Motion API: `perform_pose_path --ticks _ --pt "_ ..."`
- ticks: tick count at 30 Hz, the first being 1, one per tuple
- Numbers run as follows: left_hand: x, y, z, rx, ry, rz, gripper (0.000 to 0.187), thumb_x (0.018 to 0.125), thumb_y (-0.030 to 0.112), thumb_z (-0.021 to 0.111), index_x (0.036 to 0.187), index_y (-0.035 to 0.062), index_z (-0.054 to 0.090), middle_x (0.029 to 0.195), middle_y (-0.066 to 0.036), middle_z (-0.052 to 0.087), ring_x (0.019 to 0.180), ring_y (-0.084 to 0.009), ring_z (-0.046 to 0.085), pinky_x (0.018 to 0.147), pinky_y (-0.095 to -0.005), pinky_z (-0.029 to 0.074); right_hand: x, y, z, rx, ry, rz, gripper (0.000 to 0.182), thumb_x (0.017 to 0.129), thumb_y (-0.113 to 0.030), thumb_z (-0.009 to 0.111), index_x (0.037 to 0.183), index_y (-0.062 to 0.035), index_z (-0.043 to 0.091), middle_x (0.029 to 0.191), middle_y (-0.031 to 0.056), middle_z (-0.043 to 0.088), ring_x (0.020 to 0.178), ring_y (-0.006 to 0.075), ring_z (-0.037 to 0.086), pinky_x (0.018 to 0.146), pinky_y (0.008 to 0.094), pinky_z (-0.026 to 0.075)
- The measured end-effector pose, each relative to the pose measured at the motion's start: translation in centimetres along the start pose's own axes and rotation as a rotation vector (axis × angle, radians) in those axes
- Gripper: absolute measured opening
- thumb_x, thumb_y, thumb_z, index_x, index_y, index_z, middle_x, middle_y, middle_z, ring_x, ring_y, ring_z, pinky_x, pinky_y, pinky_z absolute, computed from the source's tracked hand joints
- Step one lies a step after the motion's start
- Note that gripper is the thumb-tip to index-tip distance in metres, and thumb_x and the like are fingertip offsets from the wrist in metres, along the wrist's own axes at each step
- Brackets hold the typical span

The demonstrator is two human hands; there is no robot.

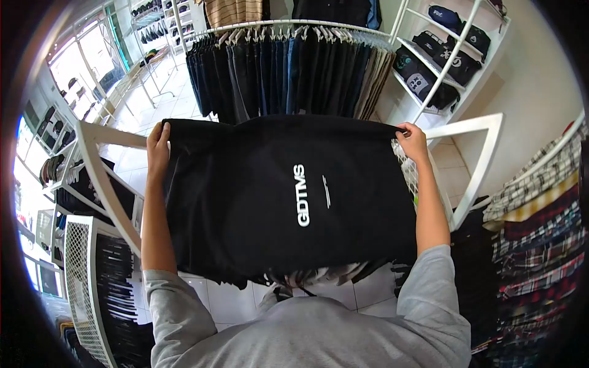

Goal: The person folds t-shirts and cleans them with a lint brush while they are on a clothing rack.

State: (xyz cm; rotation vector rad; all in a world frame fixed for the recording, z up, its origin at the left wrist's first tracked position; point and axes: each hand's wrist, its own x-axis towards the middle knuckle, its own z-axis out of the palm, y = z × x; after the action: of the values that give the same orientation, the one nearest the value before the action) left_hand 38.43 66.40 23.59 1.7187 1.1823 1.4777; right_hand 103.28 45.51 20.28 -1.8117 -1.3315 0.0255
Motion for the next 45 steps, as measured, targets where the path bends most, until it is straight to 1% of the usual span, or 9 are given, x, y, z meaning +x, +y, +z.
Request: perform_pose_path --ticks 2,11,13,21,24,29,33,40,45 --pt "-4.0 1.1 -1.3 0.064 0.095 -0.006 0.041 0.104 0.029 0.062 0.119 -0.0096 0.064 0.105 -0.006 0.068 0.101 -0.0129 0.058 0.09 -0.027 0.046 -2.0 -1.7 -0.8 -0.206 0.04 -0.025 0.017 0.082 -0.016 0.071 0.098 -0.0105 0.075 0.1 0.0117 0.073 0.087 0.0321 0.068 0.08 0.0414 0.054" --pt "-17.9 -0.8 -4.2 0.05 -0.007 -0.019 0.025 0.099 0.019 0.062 0.093 -0.0051 0.057 0.084 0.002 0.051 0.082 -0.0094 0.046 0.072 -0.0272 0.04 -10.5 -3.0 0.3 -0.908 -0.091 -0.012 0.026 0.078 -0.01 0.071 0.104 -0.0162 0.075 0.113 0.0096 0.068 0.114 0.0321 0.059 0.102 0.0502 0.038" --pt "-19.2 -0.5 -3.7 0.213 0.024 -0.014 0.033 0.097 0.023 0.065 0.105 -0.0097 0.062 0.091 -0.004 0.061 0.088 -0.0135 0.054 0.08 -0.0303 0.045 -11.5 -5.0 2.5 -0.804 0.043 -0.208 0.031 0.078 -0.011 0.07 0.109 -0.0157 0.074 0.116 0.0105 0.065 0.116 0.0326 0.057 0.1 0.0494 0.039" --pt "-18.9 -0.6 -3.2 0.223 0.069 -0.135 0.049 0.094 0.027 0.065 0.12 -0.0146 0.06 0.105 -0.016 0.071 0.1 -0.0192 0.063 0.09 -0.0321 0.049 -14.4 -20.8 17.1 -0.266 -0.199 -0.472 0.026 0.088 -0.033 0.067 0.103 -0.013 0.075 0.104 0.0102 0.071 0.103 0.0309 0.064 0.091 0.0473 0.043" --pt "-18.7 -3.1 -3.6 0.155 0.019 -0.129 0.062 0.091 0.028 0.067 0.133 -0.0164 0.055 0.132 -0.029 0.064 0.123 -0.0324 0.063 0.106 -0.0377 0.046 -14.9 -26.8 22.8 -0.053 -0.332 -0.406 0.042 0.092 -0.048 0.065 0.108 -0.0112 0.075 0.107 0.0118 0.073 0.105 0.0312 0.067 0.093 0.0468 0.046" --pt "-19.5 -4.2 -3.0 0.274 0.135 -0.099 0.065 0.087 0.038 0.071 0.128 -0.0116 0.061 0.118 -0.03 0.067 0.118 -0.0402 0.06 0.104 -0.043 0.045 -14.3 -32.7 29.9 0.125 -0.516 -0.174 0.061 0.084 -0.058 0.072 0.12 -0.0092 0.073 0.116 0.0136 0.074 0.115 0.032 0.067 0.102 0.0471 0.045" --pt "-19.5 -1.8 -3.0 0.254 0.107 -0.183 0.054 0.092 0.04 0.069 0.118 -0.0066 0.065 0.106 -0.026 0.068 0.106 -0.0387 0.063 0.093 -0.0448 0.048 -14.5 -32.0 32.0 0.292 -0.457 -0.095 0.059 0.077 -0.039 0.085 0.123 -0.0052 0.072 0.118 0.0176 0.074 0.109 0.0298 0.071 0.095 0.0393 0.053" --pt "-19.6 0.6 -2.5 0.367 0.135 -0.109 0.03 0.104 0.029 0.057 0.108 0.0002 0.064 0.085 -0.022 0.064 0.095 -0.0425 0.061 0.09 -0.0467 0.046 -12.8 -31.3 27.9 0.85 -0.794 0.102 0.02 0.081 -0.017 0.066 0.089 0.0005 0.069 0.079 0.0028 0.064 0.074 0.0121 0.058 0.072 0.0275 0.048" --pt "-19.7 -0.1 -2.8 0.442 0.159 -0.113 0.032 0.105 0.031 0.055 0.11 0.0009 0.065 0.082 -0.018 0.067 0.083 -0.0363 0.064 0.088 -0.0443 0.047 -12.4 -30.0 30.0 0.746 -0.725 0.097 0.03 0.085 -0.024 0.061 0.095 0.0029 0.07 0.086 0.0111 0.071 0.086 0.0205 0.067 0.082 0.0335 0.05"
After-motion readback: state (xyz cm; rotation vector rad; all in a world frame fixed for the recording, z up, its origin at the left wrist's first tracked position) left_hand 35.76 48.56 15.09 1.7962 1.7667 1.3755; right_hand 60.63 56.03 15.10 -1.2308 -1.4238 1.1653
